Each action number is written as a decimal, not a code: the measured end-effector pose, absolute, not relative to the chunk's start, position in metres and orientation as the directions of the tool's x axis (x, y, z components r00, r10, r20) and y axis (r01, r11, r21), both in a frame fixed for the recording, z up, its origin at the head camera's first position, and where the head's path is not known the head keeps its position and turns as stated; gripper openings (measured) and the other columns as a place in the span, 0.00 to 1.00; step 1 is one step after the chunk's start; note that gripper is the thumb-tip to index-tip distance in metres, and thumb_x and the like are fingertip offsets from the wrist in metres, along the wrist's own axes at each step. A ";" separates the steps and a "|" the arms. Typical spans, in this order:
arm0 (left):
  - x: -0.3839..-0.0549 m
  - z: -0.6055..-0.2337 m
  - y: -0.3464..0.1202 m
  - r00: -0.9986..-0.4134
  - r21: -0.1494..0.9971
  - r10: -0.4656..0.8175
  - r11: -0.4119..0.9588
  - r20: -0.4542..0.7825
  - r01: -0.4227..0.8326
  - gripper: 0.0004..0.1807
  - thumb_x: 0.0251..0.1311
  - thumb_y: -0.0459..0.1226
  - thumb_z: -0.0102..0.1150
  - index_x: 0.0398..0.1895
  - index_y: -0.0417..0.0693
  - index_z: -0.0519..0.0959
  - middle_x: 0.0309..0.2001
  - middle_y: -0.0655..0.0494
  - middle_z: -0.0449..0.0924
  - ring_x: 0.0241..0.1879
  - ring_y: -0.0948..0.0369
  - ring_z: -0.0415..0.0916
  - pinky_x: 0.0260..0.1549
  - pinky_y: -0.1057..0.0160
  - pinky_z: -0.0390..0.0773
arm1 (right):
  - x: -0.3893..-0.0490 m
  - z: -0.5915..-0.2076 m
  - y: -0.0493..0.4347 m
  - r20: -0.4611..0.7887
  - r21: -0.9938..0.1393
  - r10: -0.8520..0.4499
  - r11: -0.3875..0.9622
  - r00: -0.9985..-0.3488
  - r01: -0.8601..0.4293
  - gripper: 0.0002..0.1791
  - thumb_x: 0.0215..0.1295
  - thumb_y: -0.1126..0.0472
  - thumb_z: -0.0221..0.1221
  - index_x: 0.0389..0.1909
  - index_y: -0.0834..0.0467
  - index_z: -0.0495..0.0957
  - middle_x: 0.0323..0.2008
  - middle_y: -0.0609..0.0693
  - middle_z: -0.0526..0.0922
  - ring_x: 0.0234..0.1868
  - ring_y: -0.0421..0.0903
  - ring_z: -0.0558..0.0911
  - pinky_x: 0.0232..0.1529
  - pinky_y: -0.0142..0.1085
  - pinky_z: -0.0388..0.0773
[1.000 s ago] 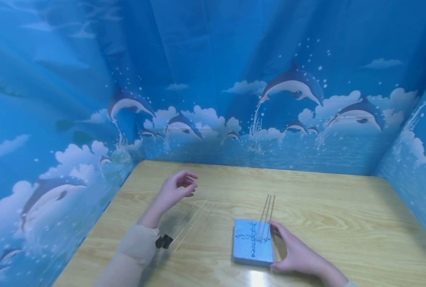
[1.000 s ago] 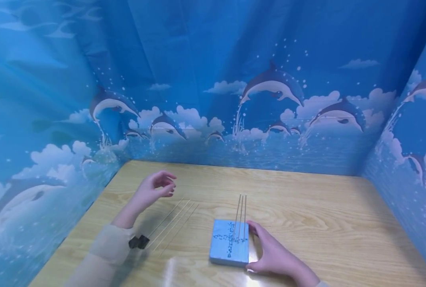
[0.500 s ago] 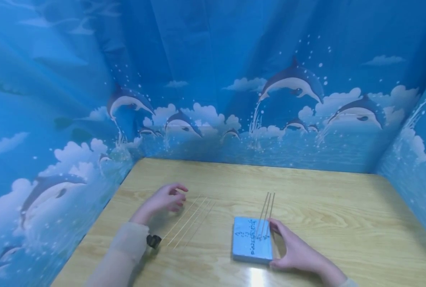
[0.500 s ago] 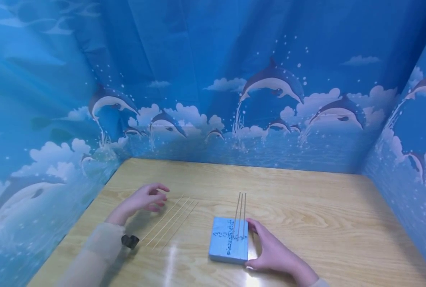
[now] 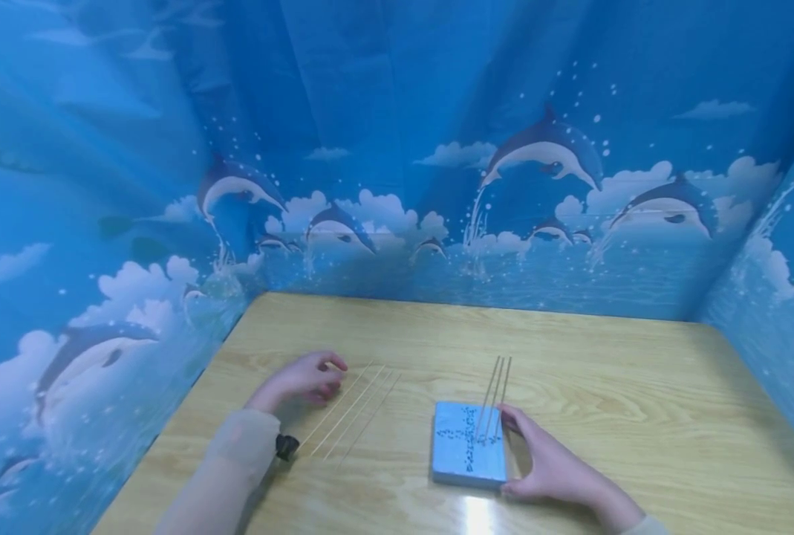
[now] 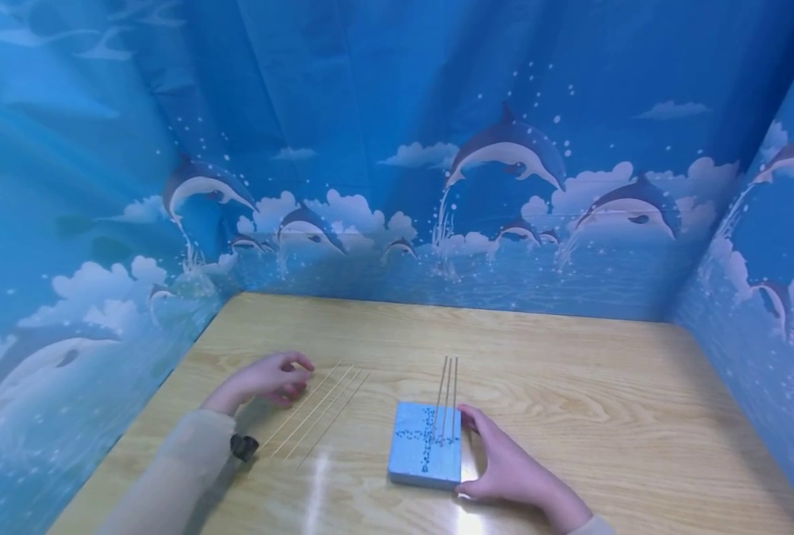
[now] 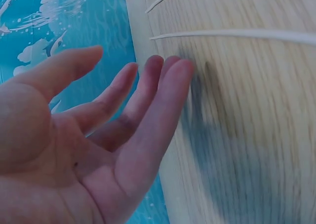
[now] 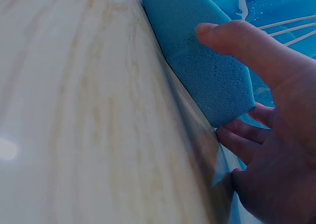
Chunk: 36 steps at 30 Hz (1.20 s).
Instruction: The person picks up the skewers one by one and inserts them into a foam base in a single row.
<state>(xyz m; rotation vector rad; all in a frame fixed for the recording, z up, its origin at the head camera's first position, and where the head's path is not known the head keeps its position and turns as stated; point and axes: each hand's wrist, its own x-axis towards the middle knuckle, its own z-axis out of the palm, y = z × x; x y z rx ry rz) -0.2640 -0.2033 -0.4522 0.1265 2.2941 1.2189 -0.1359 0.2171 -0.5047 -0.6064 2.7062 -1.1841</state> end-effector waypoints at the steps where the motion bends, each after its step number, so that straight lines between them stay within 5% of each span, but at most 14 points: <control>1: -0.265 -0.453 -0.204 -0.849 0.791 0.320 0.587 -0.421 -0.171 0.18 0.69 0.37 0.54 0.58 0.38 0.72 0.43 0.43 0.80 0.37 0.55 0.80 0.35 0.57 0.88 | -0.136 -0.505 0.217 0.044 -0.727 -0.409 0.613 -0.911 -0.310 0.65 0.34 0.47 0.79 0.73 0.66 0.54 0.69 0.63 0.69 0.68 0.60 0.71 0.69 0.59 0.61; 18: -0.261 -0.460 -0.198 -0.832 0.782 0.385 0.616 -0.399 -0.090 0.20 0.58 0.31 0.63 0.55 0.38 0.75 0.36 0.47 0.78 0.32 0.57 0.78 0.31 0.59 0.88 | -0.133 -0.504 0.215 0.030 -0.739 -0.407 0.606 -0.913 -0.294 0.66 0.35 0.46 0.78 0.73 0.65 0.53 0.69 0.63 0.68 0.69 0.61 0.70 0.69 0.60 0.59; 27: -0.262 -0.466 -0.189 -0.871 0.729 0.324 0.682 -0.369 -0.056 0.25 0.47 0.24 0.69 0.51 0.44 0.77 0.31 0.50 0.74 0.25 0.59 0.77 0.25 0.64 0.86 | -0.133 -0.505 0.217 0.037 -0.732 -0.407 0.610 -0.913 -0.302 0.66 0.35 0.45 0.78 0.73 0.64 0.53 0.69 0.63 0.68 0.69 0.61 0.70 0.69 0.60 0.59; 36: -0.265 -0.470 -0.186 -0.876 0.702 0.299 0.710 -0.379 -0.061 0.24 0.47 0.22 0.68 0.49 0.48 0.78 0.30 0.50 0.73 0.25 0.58 0.78 0.24 0.64 0.85 | -0.134 -0.504 0.218 0.037 -0.734 -0.410 0.608 -0.911 -0.303 0.66 0.35 0.45 0.78 0.73 0.64 0.53 0.70 0.63 0.67 0.69 0.61 0.69 0.69 0.60 0.59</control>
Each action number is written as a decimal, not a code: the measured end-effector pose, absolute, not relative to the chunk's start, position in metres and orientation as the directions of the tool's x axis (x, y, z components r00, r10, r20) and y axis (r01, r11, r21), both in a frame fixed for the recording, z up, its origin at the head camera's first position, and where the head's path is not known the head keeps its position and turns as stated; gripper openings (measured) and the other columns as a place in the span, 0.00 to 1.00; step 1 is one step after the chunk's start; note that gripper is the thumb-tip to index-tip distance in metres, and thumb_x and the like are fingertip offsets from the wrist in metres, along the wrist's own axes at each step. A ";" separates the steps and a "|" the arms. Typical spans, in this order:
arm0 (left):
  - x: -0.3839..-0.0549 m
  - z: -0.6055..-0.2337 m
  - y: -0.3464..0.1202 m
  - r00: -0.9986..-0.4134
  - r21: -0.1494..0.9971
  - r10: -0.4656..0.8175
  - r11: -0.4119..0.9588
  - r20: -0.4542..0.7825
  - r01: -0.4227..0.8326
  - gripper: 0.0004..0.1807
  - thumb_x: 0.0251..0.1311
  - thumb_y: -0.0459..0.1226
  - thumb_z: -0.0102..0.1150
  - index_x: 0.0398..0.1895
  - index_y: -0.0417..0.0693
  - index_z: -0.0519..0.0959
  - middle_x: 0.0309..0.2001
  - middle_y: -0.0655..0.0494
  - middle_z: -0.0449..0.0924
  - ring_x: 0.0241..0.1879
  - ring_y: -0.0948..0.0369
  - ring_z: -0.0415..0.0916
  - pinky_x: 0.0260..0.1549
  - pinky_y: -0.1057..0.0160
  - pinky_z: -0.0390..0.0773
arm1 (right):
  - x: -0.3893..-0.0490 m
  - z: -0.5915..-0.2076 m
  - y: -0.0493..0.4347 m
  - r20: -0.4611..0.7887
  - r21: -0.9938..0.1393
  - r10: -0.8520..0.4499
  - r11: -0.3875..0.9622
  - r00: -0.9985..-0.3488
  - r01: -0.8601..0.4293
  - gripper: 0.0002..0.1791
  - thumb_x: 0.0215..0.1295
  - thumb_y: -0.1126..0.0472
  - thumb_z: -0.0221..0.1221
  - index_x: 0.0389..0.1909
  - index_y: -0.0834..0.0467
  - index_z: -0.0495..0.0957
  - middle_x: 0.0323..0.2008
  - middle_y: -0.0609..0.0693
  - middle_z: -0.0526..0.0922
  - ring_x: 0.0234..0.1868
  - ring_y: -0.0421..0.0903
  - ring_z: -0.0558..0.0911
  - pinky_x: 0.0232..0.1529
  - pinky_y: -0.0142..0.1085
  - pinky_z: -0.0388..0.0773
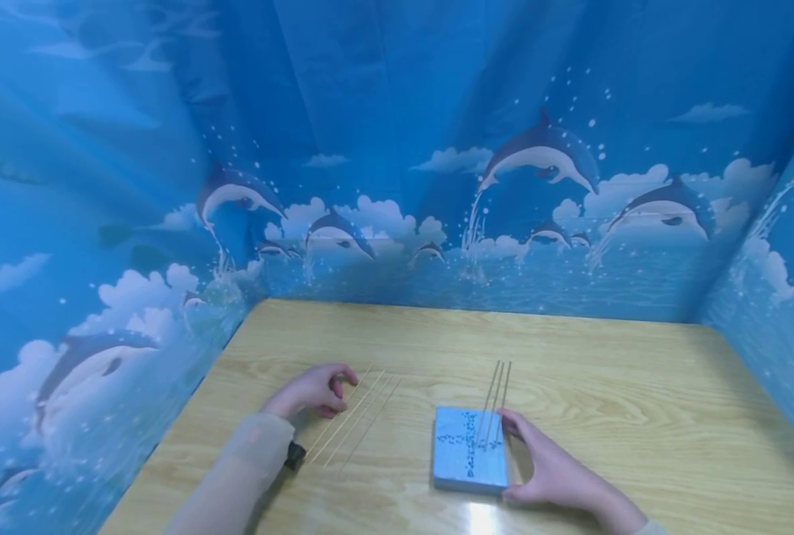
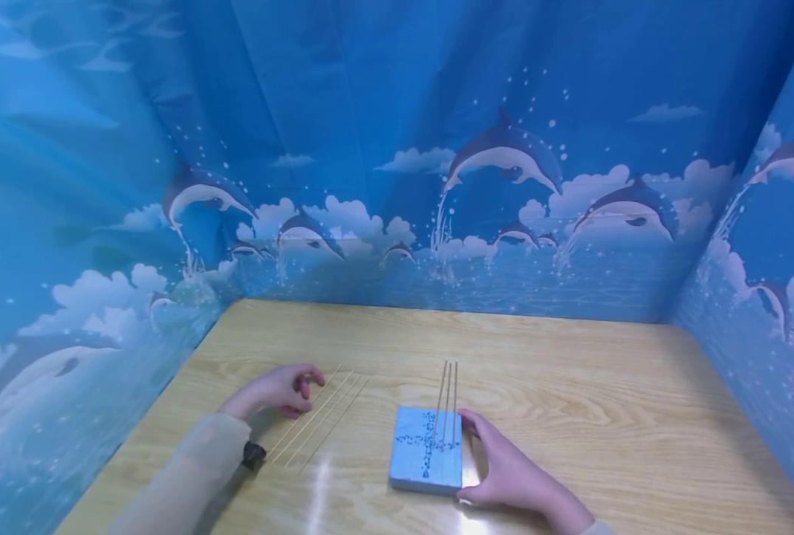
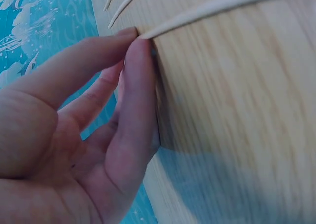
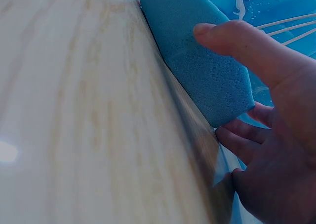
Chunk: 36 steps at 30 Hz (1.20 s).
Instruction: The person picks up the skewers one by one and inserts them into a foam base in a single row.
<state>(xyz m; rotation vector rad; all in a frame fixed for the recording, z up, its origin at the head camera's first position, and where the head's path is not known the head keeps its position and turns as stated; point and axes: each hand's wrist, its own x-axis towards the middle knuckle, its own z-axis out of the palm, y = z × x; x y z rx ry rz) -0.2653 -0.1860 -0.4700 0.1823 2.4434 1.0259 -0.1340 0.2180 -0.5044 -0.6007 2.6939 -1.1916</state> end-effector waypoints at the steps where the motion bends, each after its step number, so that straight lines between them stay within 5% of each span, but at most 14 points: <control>1: -0.265 -0.470 -0.186 -0.874 0.700 0.302 0.712 -0.382 -0.060 0.25 0.47 0.22 0.67 0.49 0.48 0.78 0.31 0.50 0.73 0.25 0.57 0.78 0.24 0.64 0.85 | -0.134 -0.504 0.218 0.037 -0.734 -0.410 0.607 -0.911 -0.304 0.65 0.35 0.45 0.78 0.73 0.64 0.53 0.70 0.63 0.67 0.69 0.61 0.69 0.69 0.60 0.59; 18: -0.265 -0.460 -0.191 -0.837 0.705 0.361 0.708 -0.411 -0.041 0.29 0.44 0.20 0.60 0.54 0.43 0.75 0.35 0.48 0.75 0.26 0.58 0.77 0.25 0.65 0.84 | -0.133 -0.501 0.217 0.034 -0.737 -0.412 0.605 -0.911 -0.301 0.65 0.35 0.45 0.78 0.73 0.66 0.54 0.70 0.62 0.67 0.69 0.61 0.69 0.69 0.60 0.59; 26: -0.268 -0.466 -0.196 -0.887 0.723 0.293 0.688 -0.356 -0.063 0.34 0.41 0.18 0.59 0.57 0.44 0.74 0.38 0.49 0.78 0.28 0.57 0.77 0.25 0.64 0.84 | -0.133 -0.501 0.216 0.035 -0.746 -0.418 0.594 -0.908 -0.302 0.65 0.36 0.46 0.78 0.73 0.65 0.54 0.70 0.62 0.67 0.70 0.61 0.69 0.69 0.60 0.59; 36: -0.273 -0.445 -0.198 -0.939 0.866 0.290 0.499 -0.183 -0.015 0.35 0.53 0.21 0.59 0.67 0.43 0.68 0.47 0.37 0.76 0.35 0.52 0.81 0.33 0.59 0.87 | -0.134 -0.503 0.217 0.030 -0.739 -0.412 0.604 -0.911 -0.298 0.66 0.35 0.45 0.77 0.74 0.64 0.53 0.71 0.62 0.66 0.70 0.61 0.68 0.69 0.60 0.59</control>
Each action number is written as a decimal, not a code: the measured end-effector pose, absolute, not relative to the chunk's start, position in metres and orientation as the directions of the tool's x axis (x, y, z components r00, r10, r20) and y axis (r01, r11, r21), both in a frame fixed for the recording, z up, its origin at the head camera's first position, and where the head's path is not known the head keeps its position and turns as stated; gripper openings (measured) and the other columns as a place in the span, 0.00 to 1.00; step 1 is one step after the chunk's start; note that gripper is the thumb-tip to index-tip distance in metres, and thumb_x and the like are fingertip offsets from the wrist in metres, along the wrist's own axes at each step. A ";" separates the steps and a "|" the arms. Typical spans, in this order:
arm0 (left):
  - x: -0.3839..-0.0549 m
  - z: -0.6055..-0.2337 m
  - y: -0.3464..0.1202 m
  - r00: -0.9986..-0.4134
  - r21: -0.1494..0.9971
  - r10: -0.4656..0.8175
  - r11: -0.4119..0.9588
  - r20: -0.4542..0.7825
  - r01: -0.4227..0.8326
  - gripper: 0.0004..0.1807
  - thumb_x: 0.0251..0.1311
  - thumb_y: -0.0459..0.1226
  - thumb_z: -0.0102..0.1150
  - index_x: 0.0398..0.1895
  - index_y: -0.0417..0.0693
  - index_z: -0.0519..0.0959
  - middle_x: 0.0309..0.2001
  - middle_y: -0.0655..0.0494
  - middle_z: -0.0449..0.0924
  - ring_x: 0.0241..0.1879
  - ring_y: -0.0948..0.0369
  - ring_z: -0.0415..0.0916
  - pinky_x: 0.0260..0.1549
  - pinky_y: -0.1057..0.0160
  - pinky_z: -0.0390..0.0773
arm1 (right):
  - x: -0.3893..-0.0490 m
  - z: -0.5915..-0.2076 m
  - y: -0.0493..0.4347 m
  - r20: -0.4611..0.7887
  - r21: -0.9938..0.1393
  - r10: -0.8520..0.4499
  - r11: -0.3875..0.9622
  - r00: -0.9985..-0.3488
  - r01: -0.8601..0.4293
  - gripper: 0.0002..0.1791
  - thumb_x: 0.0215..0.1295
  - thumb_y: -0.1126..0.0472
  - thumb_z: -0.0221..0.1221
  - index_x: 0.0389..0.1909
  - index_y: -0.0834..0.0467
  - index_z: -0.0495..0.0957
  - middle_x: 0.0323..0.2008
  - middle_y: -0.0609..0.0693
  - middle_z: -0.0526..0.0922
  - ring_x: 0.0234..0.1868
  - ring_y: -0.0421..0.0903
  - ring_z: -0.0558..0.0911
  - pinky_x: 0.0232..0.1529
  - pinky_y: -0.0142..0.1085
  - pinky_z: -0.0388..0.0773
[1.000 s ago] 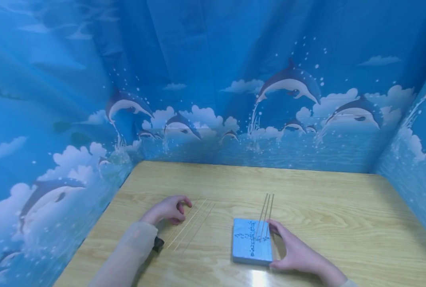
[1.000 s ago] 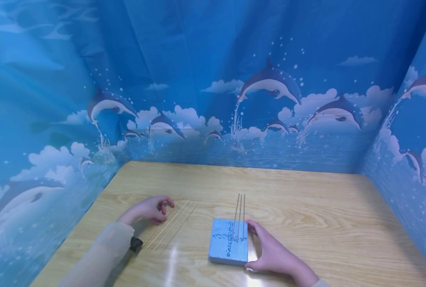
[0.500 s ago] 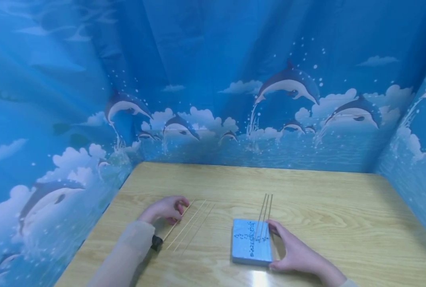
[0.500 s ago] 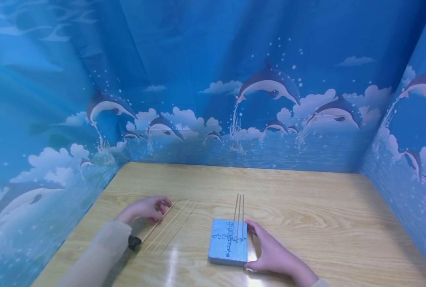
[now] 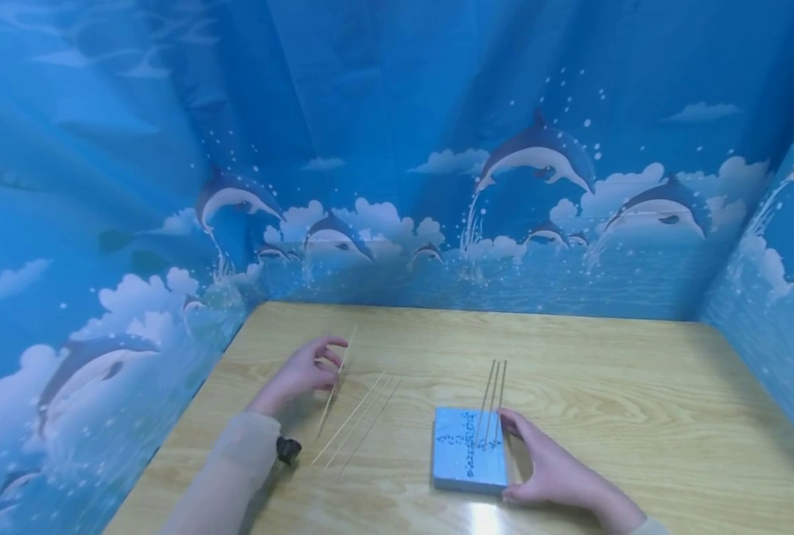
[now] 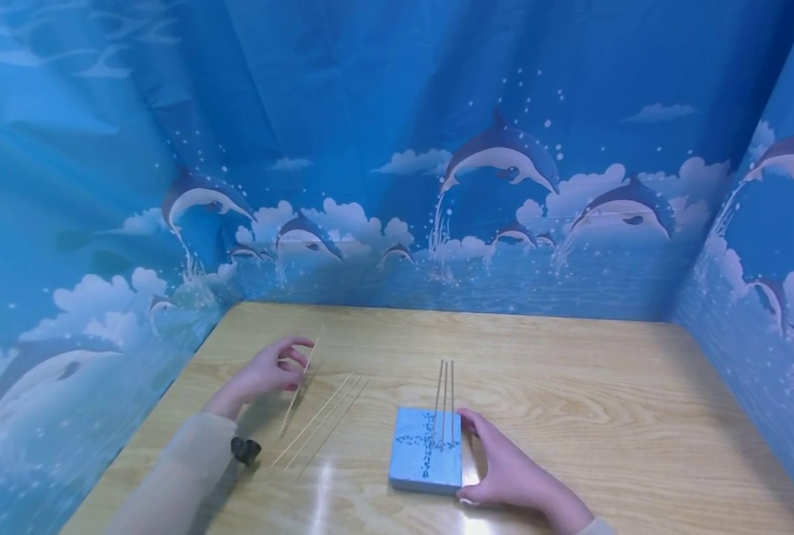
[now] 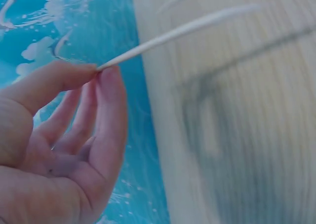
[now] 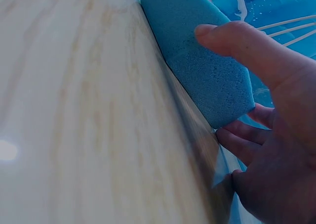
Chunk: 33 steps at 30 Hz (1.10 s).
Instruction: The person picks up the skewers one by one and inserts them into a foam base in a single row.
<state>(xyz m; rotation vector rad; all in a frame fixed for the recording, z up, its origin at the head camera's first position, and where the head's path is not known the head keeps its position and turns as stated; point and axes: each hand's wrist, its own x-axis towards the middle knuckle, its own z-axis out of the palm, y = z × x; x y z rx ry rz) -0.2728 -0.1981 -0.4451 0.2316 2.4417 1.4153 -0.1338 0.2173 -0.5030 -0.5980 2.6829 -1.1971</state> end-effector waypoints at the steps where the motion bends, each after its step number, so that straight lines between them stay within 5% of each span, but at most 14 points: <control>1: -0.273 -0.443 -0.197 -0.940 0.879 0.299 0.477 -0.164 -0.002 0.35 0.54 0.22 0.58 0.68 0.42 0.66 0.48 0.35 0.75 0.36 0.51 0.81 0.34 0.58 0.87 | -0.134 -0.503 0.217 0.027 -0.741 -0.412 0.603 -0.911 -0.295 0.66 0.35 0.45 0.77 0.74 0.64 0.53 0.71 0.62 0.66 0.70 0.61 0.68 0.69 0.60 0.59; 6: -0.268 -0.432 -0.187 -0.936 0.931 0.330 0.365 -0.123 0.007 0.34 0.58 0.24 0.60 0.70 0.44 0.64 0.52 0.32 0.74 0.43 0.48 0.82 0.40 0.55 0.88 | -0.132 -0.504 0.218 0.023 -0.743 -0.411 0.603 -0.911 -0.290 0.66 0.35 0.45 0.77 0.73 0.64 0.53 0.71 0.62 0.66 0.70 0.61 0.68 0.69 0.60 0.59; 12: -0.257 -0.416 -0.159 -0.930 0.972 0.361 0.234 -0.074 0.013 0.35 0.57 0.23 0.61 0.69 0.40 0.64 0.52 0.31 0.73 0.39 0.60 0.81 0.41 0.54 0.88 | -0.130 -0.504 0.217 0.031 -0.738 -0.406 0.607 -0.913 -0.294 0.65 0.35 0.46 0.77 0.73 0.65 0.53 0.70 0.62 0.66 0.69 0.61 0.69 0.69 0.60 0.59; 18: -0.242 -0.401 -0.127 -0.922 0.989 0.388 0.131 0.011 0.067 0.33 0.56 0.23 0.63 0.66 0.37 0.66 0.51 0.31 0.75 0.41 0.60 0.81 0.43 0.54 0.87 | -0.130 -0.504 0.217 0.044 -0.734 -0.405 0.607 -0.913 -0.305 0.65 0.35 0.46 0.78 0.73 0.65 0.54 0.70 0.62 0.67 0.69 0.60 0.69 0.69 0.60 0.60; 33: -0.214 -0.382 -0.070 -0.867 0.970 0.458 0.037 0.195 0.238 0.25 0.56 0.24 0.64 0.58 0.39 0.72 0.46 0.36 0.80 0.42 0.59 0.82 0.43 0.54 0.87 | -0.133 -0.504 0.217 0.067 -0.725 -0.417 0.604 -0.907 -0.331 0.65 0.36 0.45 0.78 0.73 0.66 0.54 0.70 0.62 0.68 0.69 0.60 0.70 0.69 0.59 0.61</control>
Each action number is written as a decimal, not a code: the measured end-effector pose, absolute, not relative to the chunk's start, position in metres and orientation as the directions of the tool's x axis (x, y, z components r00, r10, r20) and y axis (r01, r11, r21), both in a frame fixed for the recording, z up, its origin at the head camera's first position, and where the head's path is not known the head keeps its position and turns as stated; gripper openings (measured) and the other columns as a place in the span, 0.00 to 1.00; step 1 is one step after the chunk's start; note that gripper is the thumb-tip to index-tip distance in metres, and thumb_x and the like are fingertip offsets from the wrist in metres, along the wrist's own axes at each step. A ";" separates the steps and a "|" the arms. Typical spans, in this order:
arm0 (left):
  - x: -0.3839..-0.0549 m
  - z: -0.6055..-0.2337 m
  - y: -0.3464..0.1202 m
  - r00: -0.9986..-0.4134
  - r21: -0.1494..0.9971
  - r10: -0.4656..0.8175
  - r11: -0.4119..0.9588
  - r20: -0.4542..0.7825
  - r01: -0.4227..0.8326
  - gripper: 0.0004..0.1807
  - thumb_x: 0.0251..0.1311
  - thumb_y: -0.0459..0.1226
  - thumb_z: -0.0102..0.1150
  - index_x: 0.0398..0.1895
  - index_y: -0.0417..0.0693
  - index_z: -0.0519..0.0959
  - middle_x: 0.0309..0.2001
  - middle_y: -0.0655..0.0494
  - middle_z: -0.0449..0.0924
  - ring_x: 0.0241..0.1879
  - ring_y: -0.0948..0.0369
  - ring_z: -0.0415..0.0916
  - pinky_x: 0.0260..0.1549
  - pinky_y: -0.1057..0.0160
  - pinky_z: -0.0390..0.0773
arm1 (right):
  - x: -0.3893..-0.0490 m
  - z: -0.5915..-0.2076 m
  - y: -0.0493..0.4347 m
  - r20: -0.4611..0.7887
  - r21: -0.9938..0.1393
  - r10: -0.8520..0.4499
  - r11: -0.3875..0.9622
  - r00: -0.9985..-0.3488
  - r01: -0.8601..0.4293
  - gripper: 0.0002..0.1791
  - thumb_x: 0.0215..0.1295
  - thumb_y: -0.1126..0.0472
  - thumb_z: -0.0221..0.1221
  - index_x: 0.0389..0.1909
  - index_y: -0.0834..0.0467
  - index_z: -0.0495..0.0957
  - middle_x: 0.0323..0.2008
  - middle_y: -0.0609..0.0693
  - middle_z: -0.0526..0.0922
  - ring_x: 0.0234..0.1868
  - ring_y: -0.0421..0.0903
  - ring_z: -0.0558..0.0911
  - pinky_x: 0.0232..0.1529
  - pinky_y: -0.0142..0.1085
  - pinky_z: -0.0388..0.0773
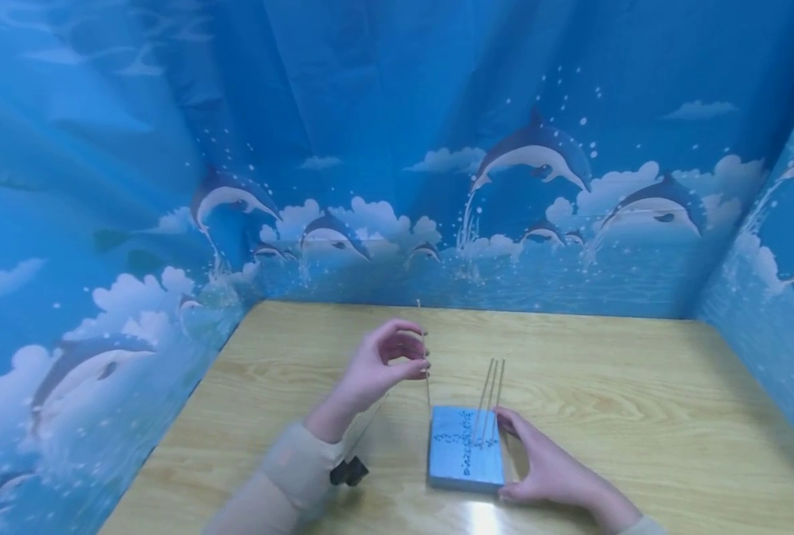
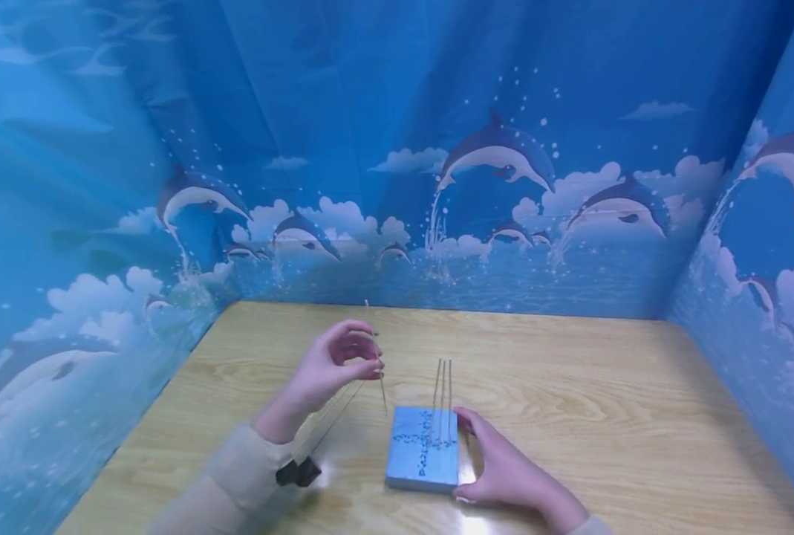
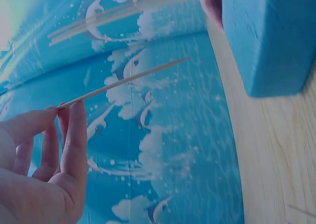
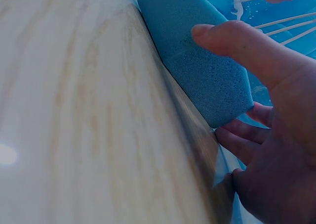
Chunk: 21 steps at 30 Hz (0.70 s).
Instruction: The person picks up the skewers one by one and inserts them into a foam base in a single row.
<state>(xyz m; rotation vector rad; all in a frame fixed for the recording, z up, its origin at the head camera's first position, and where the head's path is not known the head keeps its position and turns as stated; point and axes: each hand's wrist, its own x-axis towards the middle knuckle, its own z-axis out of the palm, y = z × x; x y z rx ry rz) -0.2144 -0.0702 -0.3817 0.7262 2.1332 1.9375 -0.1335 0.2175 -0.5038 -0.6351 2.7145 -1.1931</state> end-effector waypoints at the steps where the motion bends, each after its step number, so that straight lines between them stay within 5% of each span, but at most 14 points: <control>1: -0.213 -0.382 -0.068 -0.865 0.970 0.461 0.037 0.197 0.241 0.25 0.56 0.24 0.64 0.58 0.39 0.72 0.45 0.37 0.80 0.42 0.59 0.82 0.43 0.54 0.88 | -0.134 -0.504 0.217 0.071 -0.725 -0.420 0.601 -0.905 -0.336 0.65 0.36 0.46 0.78 0.73 0.66 0.54 0.70 0.62 0.68 0.69 0.59 0.70 0.69 0.58 0.62; 11: -0.200 -0.383 -0.042 -0.845 0.975 0.516 0.076 0.142 0.211 0.22 0.57 0.25 0.64 0.55 0.47 0.76 0.44 0.42 0.82 0.42 0.59 0.82 0.43 0.59 0.87 | -0.134 -0.507 0.216 0.074 -0.726 -0.410 0.603 -0.909 -0.331 0.65 0.35 0.47 0.78 0.73 0.66 0.54 0.70 0.62 0.68 0.69 0.59 0.70 0.68 0.59 0.62; 21: -0.193 -0.392 -0.027 -0.841 0.975 0.524 0.082 0.132 0.204 0.20 0.57 0.23 0.63 0.51 0.47 0.77 0.43 0.36 0.81 0.40 0.59 0.82 0.40 0.62 0.87 | -0.135 -0.506 0.218 0.081 -0.715 -0.407 0.612 -0.910 -0.337 0.65 0.35 0.48 0.78 0.73 0.66 0.54 0.69 0.61 0.69 0.68 0.58 0.71 0.69 0.57 0.63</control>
